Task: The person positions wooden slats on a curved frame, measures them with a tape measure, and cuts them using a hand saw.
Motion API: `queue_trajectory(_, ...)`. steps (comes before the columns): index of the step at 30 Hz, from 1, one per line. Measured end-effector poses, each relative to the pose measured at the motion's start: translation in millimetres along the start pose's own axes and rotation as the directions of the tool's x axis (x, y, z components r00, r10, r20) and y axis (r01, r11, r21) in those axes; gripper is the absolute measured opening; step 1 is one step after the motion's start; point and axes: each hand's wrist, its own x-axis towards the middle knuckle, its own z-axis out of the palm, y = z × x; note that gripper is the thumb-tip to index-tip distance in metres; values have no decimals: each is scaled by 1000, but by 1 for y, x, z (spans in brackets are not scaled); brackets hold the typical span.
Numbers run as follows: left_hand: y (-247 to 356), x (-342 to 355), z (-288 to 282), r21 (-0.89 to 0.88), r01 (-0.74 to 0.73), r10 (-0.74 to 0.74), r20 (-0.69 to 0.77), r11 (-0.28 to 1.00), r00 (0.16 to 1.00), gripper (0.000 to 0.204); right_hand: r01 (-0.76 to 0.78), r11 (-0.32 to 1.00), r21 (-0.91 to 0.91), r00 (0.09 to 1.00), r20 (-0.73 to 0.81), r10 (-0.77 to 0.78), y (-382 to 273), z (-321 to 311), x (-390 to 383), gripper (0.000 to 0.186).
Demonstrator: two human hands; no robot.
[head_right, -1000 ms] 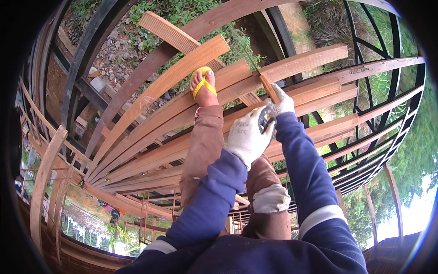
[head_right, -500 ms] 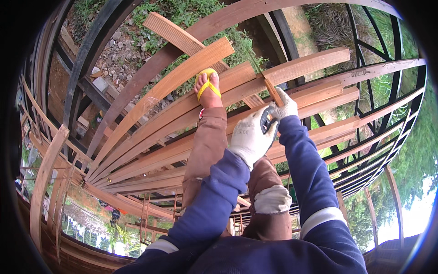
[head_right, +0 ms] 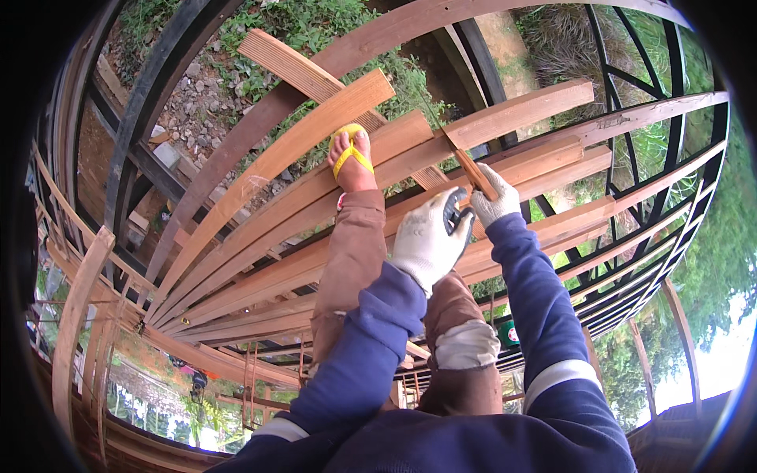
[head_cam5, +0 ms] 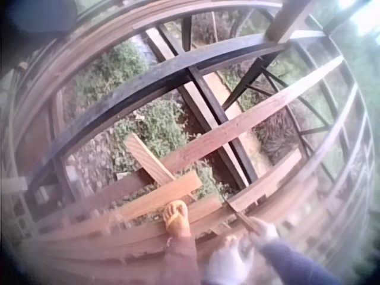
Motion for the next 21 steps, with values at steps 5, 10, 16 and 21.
queue_trajectory(5,-24,0,6,56,183,-188,81,981,979,40,-20,964,-265,1000,7,22,-64,-22,-96,54)
queue_trajectory(10,3,0,-8,-118,145,-139,55,982,989,38,61,957,-285,998,51,-48,-48,-70,-137,54)
queue_trajectory(16,-1,-1,4,107,55,-61,55,993,997,41,-3,999,33,1000,0,3,-12,12,-17,54)
queue_trajectory(21,-19,-5,10,81,189,-196,84,979,977,39,-27,974,-226,997,63,42,-81,-56,-134,55)
